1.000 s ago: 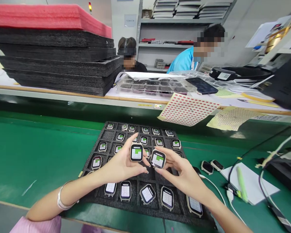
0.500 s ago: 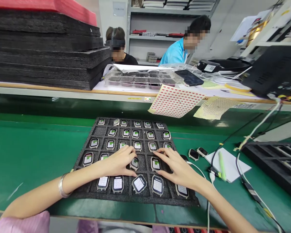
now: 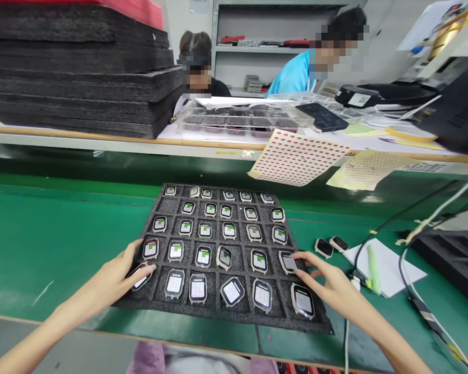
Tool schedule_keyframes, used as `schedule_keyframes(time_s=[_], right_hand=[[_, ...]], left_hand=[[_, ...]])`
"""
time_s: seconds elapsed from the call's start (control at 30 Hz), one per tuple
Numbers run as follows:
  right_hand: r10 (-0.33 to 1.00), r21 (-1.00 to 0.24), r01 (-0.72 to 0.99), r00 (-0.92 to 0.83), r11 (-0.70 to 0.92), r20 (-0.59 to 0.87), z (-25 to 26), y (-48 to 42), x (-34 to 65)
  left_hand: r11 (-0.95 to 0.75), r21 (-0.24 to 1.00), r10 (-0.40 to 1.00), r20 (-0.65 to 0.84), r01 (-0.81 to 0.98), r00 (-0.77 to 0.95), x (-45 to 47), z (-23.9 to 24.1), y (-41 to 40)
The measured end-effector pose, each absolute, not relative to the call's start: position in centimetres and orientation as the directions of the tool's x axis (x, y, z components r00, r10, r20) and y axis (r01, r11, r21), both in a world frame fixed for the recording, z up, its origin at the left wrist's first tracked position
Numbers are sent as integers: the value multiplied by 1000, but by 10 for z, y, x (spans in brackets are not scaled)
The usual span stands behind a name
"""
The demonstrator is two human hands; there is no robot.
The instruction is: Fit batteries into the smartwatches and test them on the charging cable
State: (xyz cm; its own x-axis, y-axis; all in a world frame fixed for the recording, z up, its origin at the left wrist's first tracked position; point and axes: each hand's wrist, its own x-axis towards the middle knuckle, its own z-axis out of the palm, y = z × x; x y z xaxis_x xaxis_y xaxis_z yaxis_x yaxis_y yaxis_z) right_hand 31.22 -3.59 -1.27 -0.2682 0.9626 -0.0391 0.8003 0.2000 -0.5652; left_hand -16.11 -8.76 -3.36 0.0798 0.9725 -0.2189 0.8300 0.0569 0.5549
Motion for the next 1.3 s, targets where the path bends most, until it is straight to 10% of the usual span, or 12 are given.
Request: schedule_keyframes(time_s=[0.17, 0.77, 1.3], right_hand=[[956, -505, 819, -292, 271, 39, -22, -20, 315], [894, -237, 879, -442, 414, -77, -4, 33, 318], [867, -74, 879, -477, 471, -144, 1, 19, 304]], left_hand=[[30, 636, 969, -208, 771, 135, -155, -24, -80], [-506, 253, 847, -35, 824, 531, -162, 0, -62], [-510, 20, 857, 90, 860, 507, -173, -25, -80]])
